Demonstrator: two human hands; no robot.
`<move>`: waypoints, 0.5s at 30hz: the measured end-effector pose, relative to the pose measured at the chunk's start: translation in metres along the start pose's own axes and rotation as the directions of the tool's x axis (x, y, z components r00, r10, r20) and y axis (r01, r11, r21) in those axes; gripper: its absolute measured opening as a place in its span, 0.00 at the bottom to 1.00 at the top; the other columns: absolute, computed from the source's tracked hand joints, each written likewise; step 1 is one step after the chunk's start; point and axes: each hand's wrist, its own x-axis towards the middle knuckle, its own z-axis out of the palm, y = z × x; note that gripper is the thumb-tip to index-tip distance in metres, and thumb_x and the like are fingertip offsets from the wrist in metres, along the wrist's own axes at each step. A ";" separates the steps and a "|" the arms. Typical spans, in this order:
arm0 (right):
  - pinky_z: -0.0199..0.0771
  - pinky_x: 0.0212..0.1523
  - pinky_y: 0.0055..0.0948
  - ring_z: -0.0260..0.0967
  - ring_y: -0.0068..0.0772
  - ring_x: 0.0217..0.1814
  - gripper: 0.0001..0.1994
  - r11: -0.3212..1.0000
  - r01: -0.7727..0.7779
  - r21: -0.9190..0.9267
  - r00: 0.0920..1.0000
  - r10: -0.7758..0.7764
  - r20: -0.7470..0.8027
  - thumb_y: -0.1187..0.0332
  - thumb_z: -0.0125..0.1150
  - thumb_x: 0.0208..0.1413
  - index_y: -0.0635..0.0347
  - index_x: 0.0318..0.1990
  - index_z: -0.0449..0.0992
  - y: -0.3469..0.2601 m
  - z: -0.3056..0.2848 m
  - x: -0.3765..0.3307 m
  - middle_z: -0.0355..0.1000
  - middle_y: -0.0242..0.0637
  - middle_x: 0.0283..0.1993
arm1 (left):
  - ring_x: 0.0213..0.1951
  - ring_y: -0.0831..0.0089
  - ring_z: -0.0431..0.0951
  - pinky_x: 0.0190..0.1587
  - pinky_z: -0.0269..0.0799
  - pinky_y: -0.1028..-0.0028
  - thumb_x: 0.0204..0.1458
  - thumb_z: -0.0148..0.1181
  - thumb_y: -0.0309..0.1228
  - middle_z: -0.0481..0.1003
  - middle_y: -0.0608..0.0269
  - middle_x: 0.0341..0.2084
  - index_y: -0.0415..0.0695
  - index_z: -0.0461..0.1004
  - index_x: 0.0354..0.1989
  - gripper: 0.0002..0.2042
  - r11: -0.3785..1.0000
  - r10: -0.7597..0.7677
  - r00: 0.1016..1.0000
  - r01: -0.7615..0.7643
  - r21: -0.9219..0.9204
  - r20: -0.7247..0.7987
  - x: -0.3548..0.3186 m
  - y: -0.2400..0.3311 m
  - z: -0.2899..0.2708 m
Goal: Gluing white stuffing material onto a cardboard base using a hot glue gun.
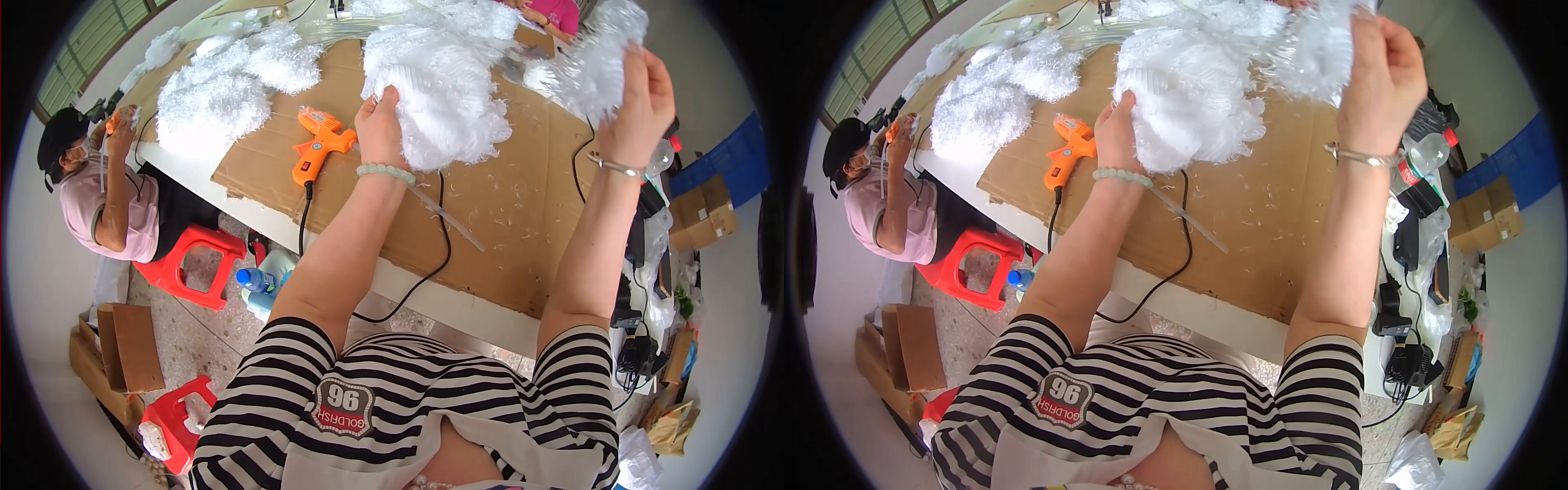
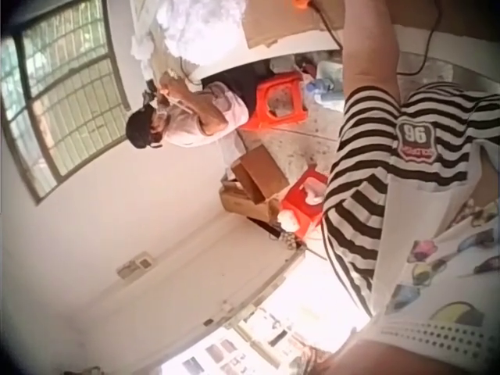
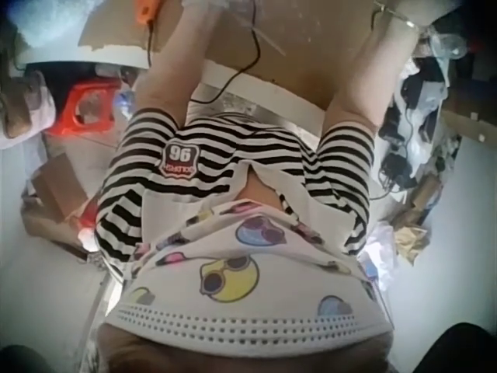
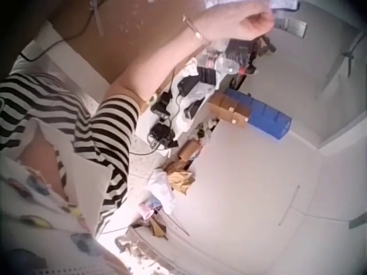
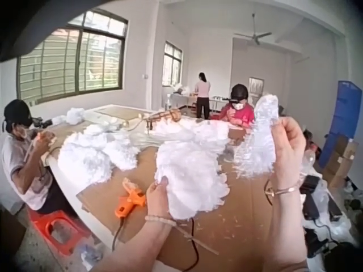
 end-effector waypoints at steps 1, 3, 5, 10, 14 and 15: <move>0.62 0.33 0.13 0.64 0.14 0.31 0.05 0.995 -0.054 -0.083 0.998 0.055 0.003 0.72 0.60 0.51 0.65 0.33 0.74 0.009 0.012 0.004 0.71 0.28 0.30 | 0.24 0.73 0.74 0.26 0.70 0.74 0.52 0.52 0.29 0.74 0.59 0.26 0.36 0.70 0.31 0.08 1.000 -0.021 1.000 0.022 -0.016 0.018 0.000 0.002 -0.002; 0.59 0.25 0.13 0.60 0.11 0.25 0.07 0.973 -0.090 -0.213 0.992 0.107 0.071 0.69 0.62 0.49 0.64 0.29 0.74 0.045 0.027 0.009 0.68 0.23 0.24 | 0.24 0.73 0.74 0.26 0.70 0.74 0.50 0.53 0.29 0.74 0.59 0.25 0.36 0.70 0.30 0.07 1.000 -0.024 0.998 0.025 -0.010 0.059 -0.005 0.003 0.001; 0.62 0.25 0.18 0.63 0.16 0.23 0.10 0.831 0.102 -0.546 0.983 0.001 0.184 0.62 0.63 0.48 0.61 0.27 0.75 0.087 0.045 0.003 0.69 0.25 0.21 | 0.24 0.73 0.74 0.26 0.70 0.74 0.49 0.54 0.29 0.74 0.59 0.25 0.37 0.71 0.30 0.07 0.999 -0.036 0.994 0.036 0.006 0.101 -0.006 -0.002 0.005; 0.70 0.37 0.38 0.73 0.42 0.37 0.19 0.345 0.152 -0.926 0.877 0.385 0.287 0.50 0.58 0.47 0.59 0.32 0.76 0.145 0.054 -0.028 0.75 0.38 0.33 | 0.22 0.74 0.73 0.25 0.69 0.76 0.46 0.57 0.27 0.74 0.61 0.23 0.38 0.72 0.27 0.05 0.999 -0.012 0.991 0.017 -0.037 0.134 -0.007 -0.008 0.005; 0.69 0.32 0.25 0.69 0.28 0.28 0.12 0.778 -0.004 -0.628 0.831 0.351 0.430 0.62 0.61 0.49 0.61 0.35 0.75 0.090 0.056 -0.035 0.73 0.34 0.27 | 0.22 0.76 0.73 0.24 0.68 0.76 0.45 0.58 0.26 0.74 0.63 0.23 0.38 0.73 0.27 0.05 0.999 0.037 0.992 -0.033 -0.040 0.117 -0.002 -0.007 0.001; 0.69 0.32 0.25 0.69 0.28 0.28 0.12 0.778 -0.008 -0.628 0.824 0.361 0.437 0.62 0.61 0.49 0.61 0.35 0.75 0.077 0.054 -0.045 0.73 0.34 0.27 | 0.22 0.77 0.73 0.24 0.68 0.76 0.46 0.58 0.26 0.74 0.63 0.23 0.38 0.73 0.27 0.04 0.998 0.059 0.994 -0.056 -0.031 0.096 -0.003 -0.005 0.004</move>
